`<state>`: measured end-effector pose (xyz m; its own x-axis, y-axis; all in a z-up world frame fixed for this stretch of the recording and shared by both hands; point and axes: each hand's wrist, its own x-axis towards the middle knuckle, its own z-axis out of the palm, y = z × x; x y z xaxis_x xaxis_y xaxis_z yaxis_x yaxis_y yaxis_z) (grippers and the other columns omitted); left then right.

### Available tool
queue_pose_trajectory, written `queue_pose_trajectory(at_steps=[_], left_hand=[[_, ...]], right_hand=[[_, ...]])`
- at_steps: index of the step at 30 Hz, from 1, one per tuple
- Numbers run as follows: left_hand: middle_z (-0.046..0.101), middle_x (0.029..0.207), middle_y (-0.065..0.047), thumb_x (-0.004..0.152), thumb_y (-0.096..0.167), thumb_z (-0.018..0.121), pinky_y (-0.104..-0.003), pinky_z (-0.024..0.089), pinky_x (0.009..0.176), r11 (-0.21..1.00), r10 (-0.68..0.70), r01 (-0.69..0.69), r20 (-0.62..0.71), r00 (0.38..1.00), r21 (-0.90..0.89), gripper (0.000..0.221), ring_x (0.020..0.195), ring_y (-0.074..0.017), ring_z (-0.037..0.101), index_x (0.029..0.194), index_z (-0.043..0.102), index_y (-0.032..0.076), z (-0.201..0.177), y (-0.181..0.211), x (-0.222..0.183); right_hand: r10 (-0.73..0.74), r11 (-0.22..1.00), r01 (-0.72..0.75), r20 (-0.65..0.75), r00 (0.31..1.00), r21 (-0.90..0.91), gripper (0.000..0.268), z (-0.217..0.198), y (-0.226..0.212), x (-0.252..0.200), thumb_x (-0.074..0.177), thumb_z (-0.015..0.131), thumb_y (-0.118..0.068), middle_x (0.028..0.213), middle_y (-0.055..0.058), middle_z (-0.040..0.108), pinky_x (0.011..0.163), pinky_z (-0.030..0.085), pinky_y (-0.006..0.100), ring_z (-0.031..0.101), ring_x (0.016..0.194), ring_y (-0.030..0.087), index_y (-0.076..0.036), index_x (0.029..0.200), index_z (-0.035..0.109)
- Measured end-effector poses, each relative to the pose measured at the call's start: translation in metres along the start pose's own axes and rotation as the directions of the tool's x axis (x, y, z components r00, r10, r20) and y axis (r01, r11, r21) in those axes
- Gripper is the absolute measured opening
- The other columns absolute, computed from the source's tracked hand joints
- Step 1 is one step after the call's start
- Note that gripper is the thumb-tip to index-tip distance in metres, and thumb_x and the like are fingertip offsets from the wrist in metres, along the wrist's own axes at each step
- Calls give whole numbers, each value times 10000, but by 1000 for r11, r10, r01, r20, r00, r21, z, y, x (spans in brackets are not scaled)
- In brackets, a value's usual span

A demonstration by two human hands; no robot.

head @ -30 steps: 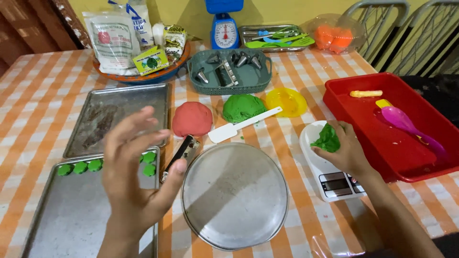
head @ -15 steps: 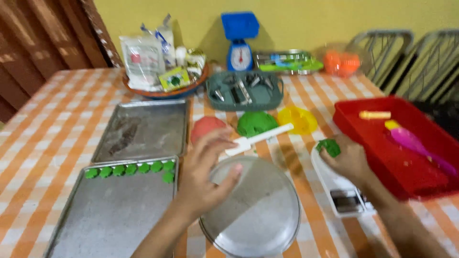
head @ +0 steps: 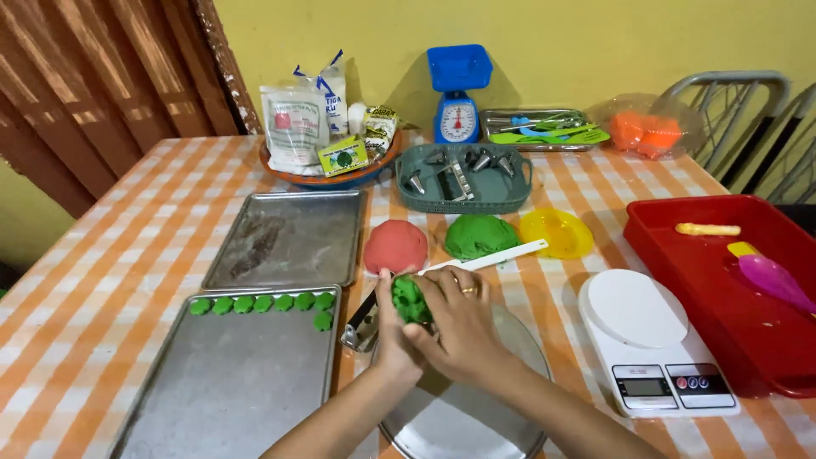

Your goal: The person is weighing small portions of green dough on a digital scale and then rolling them into thin cylindrical shapes on a metal plate.

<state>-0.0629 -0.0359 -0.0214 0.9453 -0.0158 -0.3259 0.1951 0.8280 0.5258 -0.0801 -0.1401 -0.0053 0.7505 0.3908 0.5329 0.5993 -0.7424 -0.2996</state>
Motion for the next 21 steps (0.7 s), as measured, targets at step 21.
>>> queue_pose_trajectory(at_steps=[21], left_hand=[[509,1109,-90,1036,735,148,-370,447,980,85,570,-881,703,426,465,742,1075,-221,521,1105,496,83,-11,-28,-18]], right_hand=[[249,582,50,-236,939,812,531,21,14,-9,1106,282,-420,1422,189,588,1157,484,438,582,1335,307,-18,1385,491]])
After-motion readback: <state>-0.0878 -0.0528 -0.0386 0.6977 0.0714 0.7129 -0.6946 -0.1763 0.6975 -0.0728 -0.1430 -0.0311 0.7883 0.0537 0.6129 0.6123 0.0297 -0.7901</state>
